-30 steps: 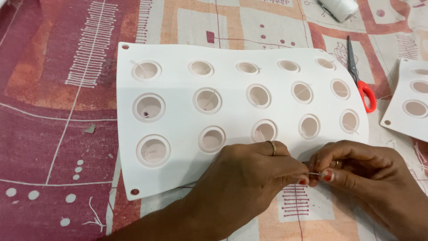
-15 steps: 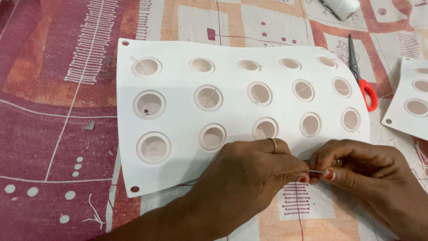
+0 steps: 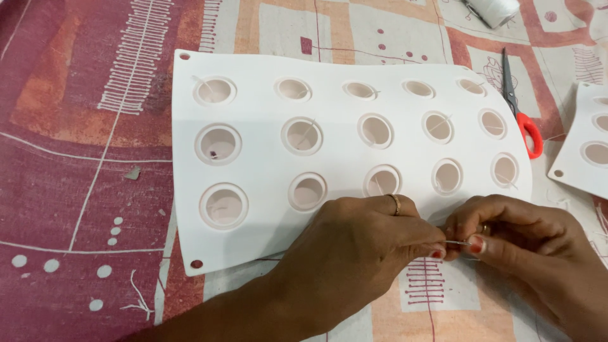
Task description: Sewing together white circular components onto a sheet.
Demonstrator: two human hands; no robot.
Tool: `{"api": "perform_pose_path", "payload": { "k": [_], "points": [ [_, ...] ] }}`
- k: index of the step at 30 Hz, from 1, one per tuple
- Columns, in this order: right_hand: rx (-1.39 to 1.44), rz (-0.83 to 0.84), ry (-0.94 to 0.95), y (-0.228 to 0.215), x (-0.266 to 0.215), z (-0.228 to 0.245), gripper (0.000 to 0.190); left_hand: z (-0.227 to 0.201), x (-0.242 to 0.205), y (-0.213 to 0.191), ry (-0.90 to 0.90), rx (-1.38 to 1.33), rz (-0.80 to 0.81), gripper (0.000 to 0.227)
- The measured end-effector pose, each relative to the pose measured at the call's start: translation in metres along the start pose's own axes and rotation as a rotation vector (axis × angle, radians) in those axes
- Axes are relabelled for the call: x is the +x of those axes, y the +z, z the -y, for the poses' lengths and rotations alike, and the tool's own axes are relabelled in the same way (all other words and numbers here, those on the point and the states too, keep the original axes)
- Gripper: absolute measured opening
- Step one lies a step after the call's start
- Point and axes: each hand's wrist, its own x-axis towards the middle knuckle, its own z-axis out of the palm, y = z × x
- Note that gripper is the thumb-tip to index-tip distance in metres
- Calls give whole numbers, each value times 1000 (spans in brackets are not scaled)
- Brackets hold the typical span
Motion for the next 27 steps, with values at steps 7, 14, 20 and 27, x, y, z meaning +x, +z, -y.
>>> {"api": "perform_pose_path", "payload": {
  "k": [7,14,20,27],
  "points": [
    [106,77,121,-6,-3,-4,20,-2,1,0,-37,-35,21,16],
    [-102,100,133,9,-4,12,19,-2,1,1,-14,-56,16,13],
    [-203,160,83,14,-8,16,22,-6,5,-2,-65,-49,79,10],
    [-188,120,137,17,-8,20,24,-5,3,-4,15,-35,55,12]
  ]
}}
